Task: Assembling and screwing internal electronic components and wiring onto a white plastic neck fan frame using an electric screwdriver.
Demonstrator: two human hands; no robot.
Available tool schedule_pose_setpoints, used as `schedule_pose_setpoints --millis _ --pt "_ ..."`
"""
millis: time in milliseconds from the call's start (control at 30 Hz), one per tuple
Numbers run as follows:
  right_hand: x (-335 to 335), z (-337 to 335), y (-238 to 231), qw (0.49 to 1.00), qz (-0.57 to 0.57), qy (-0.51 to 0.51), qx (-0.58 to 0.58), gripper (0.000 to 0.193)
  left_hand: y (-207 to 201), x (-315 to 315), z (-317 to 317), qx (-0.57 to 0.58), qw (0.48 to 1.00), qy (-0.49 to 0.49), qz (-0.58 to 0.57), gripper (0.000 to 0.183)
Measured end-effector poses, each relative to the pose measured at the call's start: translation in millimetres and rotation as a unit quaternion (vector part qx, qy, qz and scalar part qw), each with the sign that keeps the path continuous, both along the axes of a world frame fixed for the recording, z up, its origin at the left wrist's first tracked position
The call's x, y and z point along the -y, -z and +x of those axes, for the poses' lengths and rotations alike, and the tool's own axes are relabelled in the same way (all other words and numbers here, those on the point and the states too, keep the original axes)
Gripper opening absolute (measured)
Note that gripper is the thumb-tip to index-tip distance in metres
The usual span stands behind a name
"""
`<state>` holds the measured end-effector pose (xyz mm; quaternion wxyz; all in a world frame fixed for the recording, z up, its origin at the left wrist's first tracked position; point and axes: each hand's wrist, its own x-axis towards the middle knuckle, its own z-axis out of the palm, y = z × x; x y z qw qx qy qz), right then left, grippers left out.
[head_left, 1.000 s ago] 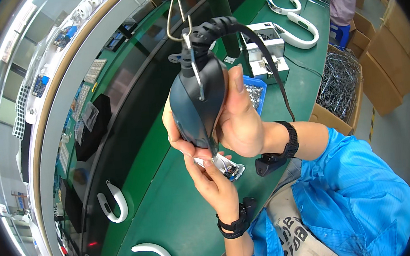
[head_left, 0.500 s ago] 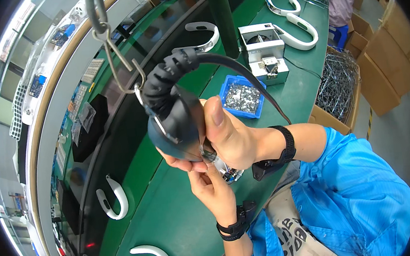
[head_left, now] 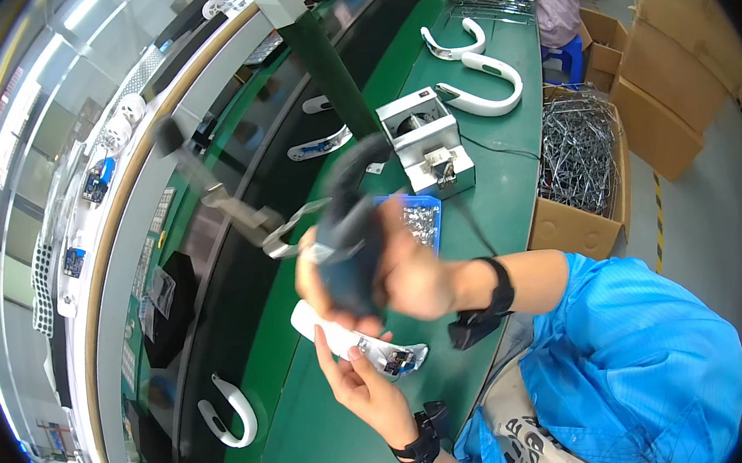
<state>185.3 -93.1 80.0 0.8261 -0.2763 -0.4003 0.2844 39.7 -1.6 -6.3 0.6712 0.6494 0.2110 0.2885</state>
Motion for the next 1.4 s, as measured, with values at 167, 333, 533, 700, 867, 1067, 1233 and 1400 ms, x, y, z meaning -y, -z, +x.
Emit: schedule_pose_setpoints --millis 167,333,533,700,867,1067,1233,1400 --pt "75.0 85.5 38.1 0.947 -0.045 0.312 0.062 0.099 1.0 -1.2 0.6 0.005 0.999 0.026 -0.026 0.052" --pt "104.9 155.4 73.7 0.925 -0.055 0.371 0.066 0.092 3.4 -2.1 5.2 0.008 0.999 0.019 -0.032 0.051" --pt "101.9 178.2 98.4 0.909 -0.089 0.401 0.073 0.090 1.8 0.9 7.9 0.003 1.000 0.010 -0.018 0.047" --pt "101.4 178.0 106.2 0.923 -0.112 0.366 0.051 0.088 12.1 -4.5 3.2 0.001 1.000 0.021 0.023 0.038" --pt "102.9 134.9 85.1 0.951 -0.084 0.297 0.002 0.092 11.1 -7.8 -1.4 0.013 1.000 0.025 -0.006 0.038" --pt "71.8 68.9 33.6 0.982 0.053 0.176 -0.041 0.099 10.8 -10.6 0.8 0.024 0.996 0.082 -0.009 0.048" --pt "29.7 18.7 5.3 0.993 0.091 0.060 -0.044 0.099 10.4 -12.0 0.9 0.029 0.994 0.099 -0.033 0.055" --pt "-9.1 -7.0 0.6 0.993 0.116 -0.012 -0.033 0.109 14.5 -10.9 -0.1 0.045 0.996 0.064 -0.041 0.049"
